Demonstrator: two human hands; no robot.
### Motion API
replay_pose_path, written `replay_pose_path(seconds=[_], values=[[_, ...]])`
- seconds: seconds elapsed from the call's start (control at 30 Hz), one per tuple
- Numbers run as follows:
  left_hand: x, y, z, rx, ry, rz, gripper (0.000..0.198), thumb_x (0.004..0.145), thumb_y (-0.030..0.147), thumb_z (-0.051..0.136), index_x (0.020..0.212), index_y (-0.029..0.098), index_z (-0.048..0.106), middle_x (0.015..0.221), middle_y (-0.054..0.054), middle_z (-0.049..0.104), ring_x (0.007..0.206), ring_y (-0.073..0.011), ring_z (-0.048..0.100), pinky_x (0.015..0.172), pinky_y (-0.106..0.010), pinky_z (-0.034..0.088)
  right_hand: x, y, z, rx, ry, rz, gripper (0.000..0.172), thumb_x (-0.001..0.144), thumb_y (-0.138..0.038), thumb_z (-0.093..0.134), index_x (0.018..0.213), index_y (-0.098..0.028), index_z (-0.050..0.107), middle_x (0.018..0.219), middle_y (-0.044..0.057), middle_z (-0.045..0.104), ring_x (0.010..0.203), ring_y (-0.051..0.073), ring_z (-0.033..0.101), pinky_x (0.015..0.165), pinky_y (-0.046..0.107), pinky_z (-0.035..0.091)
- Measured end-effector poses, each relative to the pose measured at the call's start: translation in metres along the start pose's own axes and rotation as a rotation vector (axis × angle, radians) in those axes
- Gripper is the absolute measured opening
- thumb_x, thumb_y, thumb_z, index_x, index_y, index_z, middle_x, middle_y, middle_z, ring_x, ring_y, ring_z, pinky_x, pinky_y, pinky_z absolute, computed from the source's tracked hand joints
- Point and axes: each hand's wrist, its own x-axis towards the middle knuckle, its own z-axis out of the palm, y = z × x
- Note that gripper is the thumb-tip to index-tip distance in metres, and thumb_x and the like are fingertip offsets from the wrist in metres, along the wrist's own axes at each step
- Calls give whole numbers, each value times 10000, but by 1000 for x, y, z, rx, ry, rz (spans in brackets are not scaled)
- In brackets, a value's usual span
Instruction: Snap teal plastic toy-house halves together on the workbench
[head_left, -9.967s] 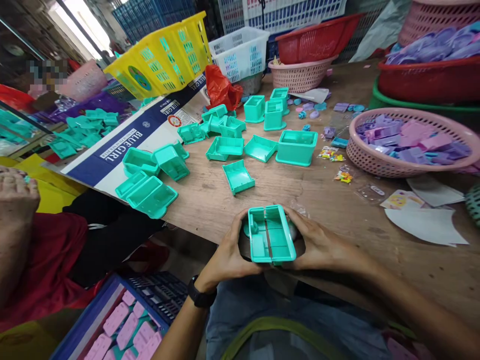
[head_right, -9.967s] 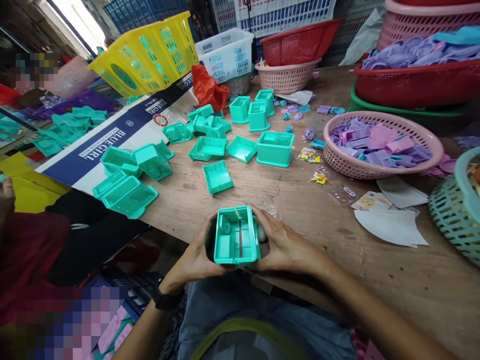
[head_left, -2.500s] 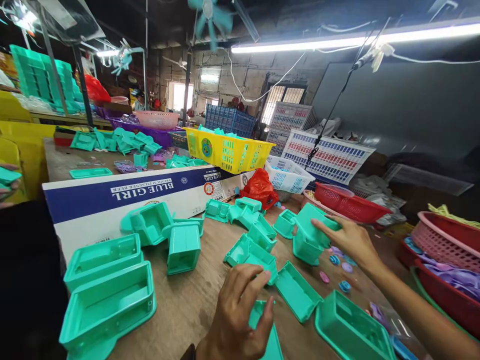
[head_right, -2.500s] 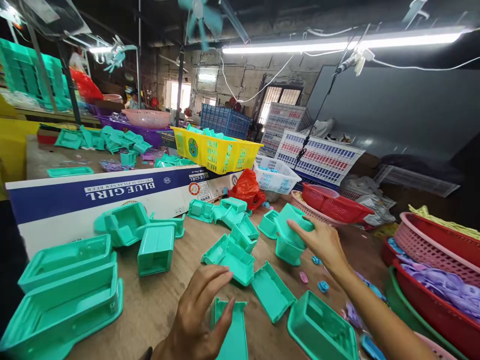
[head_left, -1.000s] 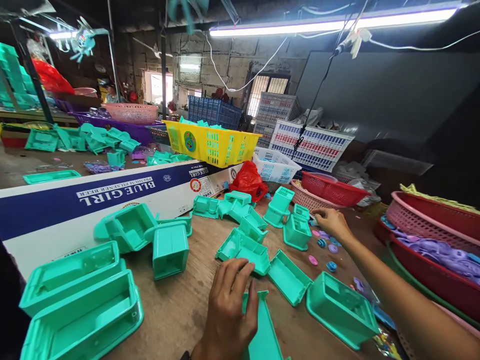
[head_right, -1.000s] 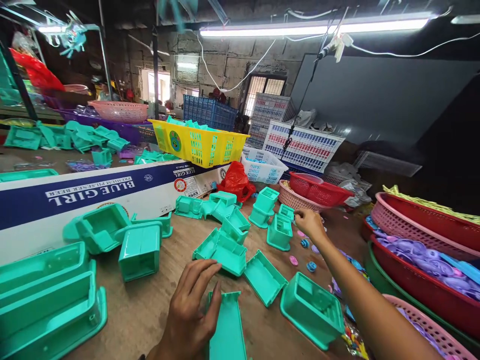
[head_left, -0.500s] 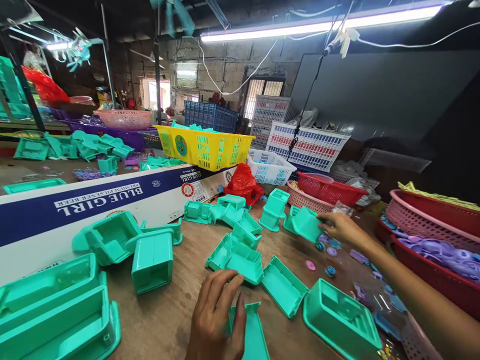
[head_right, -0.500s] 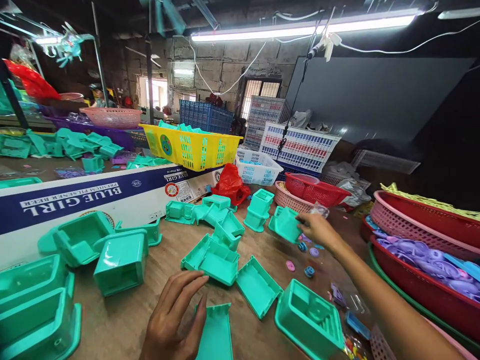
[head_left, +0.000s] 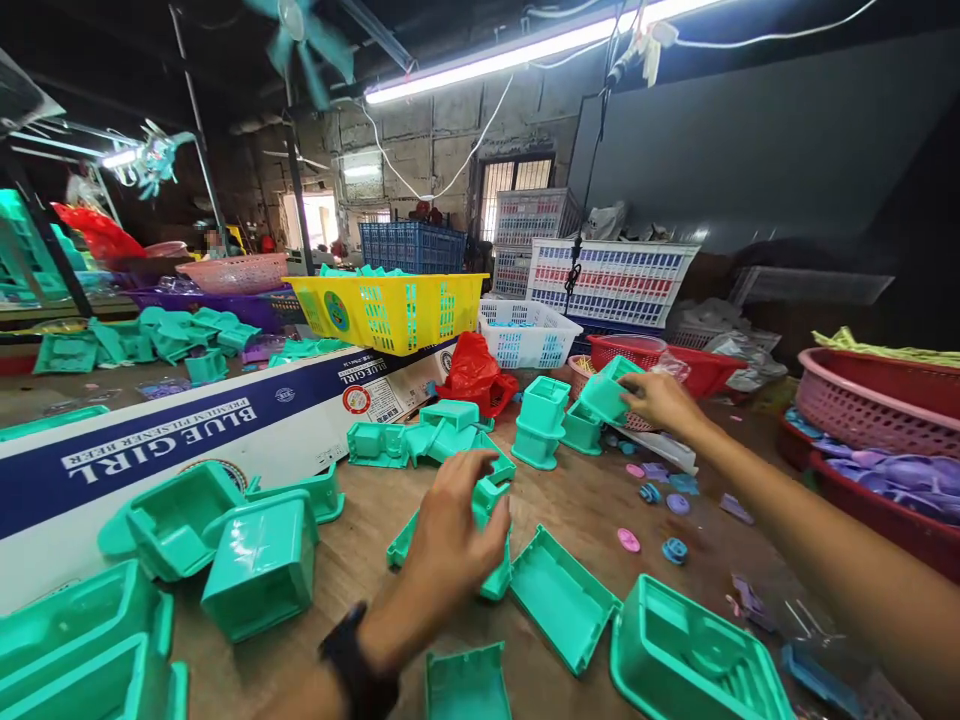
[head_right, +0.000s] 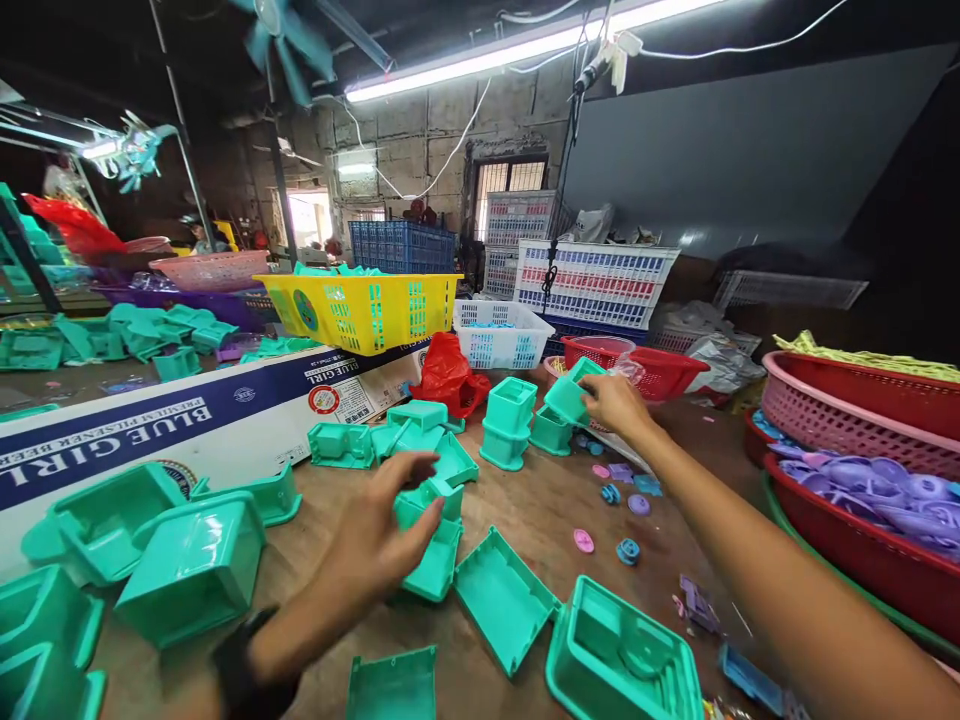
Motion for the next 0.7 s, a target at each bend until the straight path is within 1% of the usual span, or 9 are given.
replay_pose_path(seconds=[0.03, 0.1, 0.17, 0.27, 0.33, 0.47, 0.57, 0.63, 0.7], values=[[24, -3, 13, 10, -74, -166, 438, 809, 105, 698, 1224, 208, 606, 1211, -89, 725, 1163, -271, 702, 1034, -431, 569, 4, -2, 5, -21, -6, -3, 213, 1011, -389, 681, 1093, -198, 728, 1126, 62, 749, 1044, 222, 704, 981, 452, 570], [68, -11, 45, 25, -107, -270, 623, 716, 105, 798, 1285, 158, 551, 1327, -166, 674, 1287, -327, 643, 1104, -455, 517, 12, -6, 20, -46, -6, -14, 225, 1008, -388, 688, 1118, -196, 726, 1185, 71, 737, 1088, 229, 698, 992, 458, 569], [101, -22, 78, 31, -123, -356, 756, 629, 124, 890, 1290, 131, 522, 1364, -223, 642, 1354, -376, 599, 1132, -457, 486, 18, -10, 36, -55, 7, -38, 224, 1004, -387, 694, 1123, -200, 724, 1212, 77, 726, 1111, 233, 691, 999, 462, 566], [127, -39, 119, 27, -131, -462, 917, 543, 151, 983, 1314, 89, 491, 1421, -294, 591, 1401, -423, 557, 1140, -457, 475, 19, -11, 55, -32, 62, -91, 221, 1006, -385, 685, 1138, -211, 721, 1234, 85, 714, 1154, 245, 666, 1040, 484, 537], [134, -48, 137, 25, -138, -503, 932, 562, 172, 999, 1342, 99, 495, 1458, -264, 581, 1419, -411, 541, 1151, -458, 470, 15, -9, 61, 12, 121, -124, 248, 998, -353, 681, 1194, -203, 708, 1262, 98, 700, 1197, 269, 641, 1080, 518, 499], [142, -60, 155, 39, -170, -574, 574, 868, 324, 839, 1351, 154, 580, 1431, -152, 618, 1326, -332, 608, 1111, -526, 515, -1, 3, 63, 128, 266, -90, 425, 981, -233, 610, 1406, -206, 610, 1423, 144, 601, 1348, 317, 545, 1150, 501, 427], [149, -64, 158, 54, -185, -605, 442, 971, 369, 731, 1345, 167, 611, 1394, -129, 637, 1263, -304, 640, 1076, -541, 542, -13, 21, 70, 197, 342, 92, 437, 1022, -264, 552, 1451, -178, 539, 1452, 161, 553, 1378, 328, 505, 1156, 534, 411], [152, -65, 157, 57, -193, -606, 435, 973, 373, 729, 1338, 166, 617, 1361, -124, 656, 1237, -295, 655, 1065, -527, 550, -17, 32, 81, 243, 306, 205, 408, 1024, -348, 605, 1389, -170, 569, 1379, 143, 596, 1267, 313, 581, 1081, 548, 479], [152, -65, 155, 60, -193, -601, 437, 970, 374, 733, 1336, 164, 617, 1338, -121, 669, 1220, -290, 664, 1056, -517, 556, -16, 41, 94, 299, 209, 242, 404, 998, -411, 675, 1323, -178, 612, 1298, 111, 642, 1132, 273, 649, 982, 507, 553]])
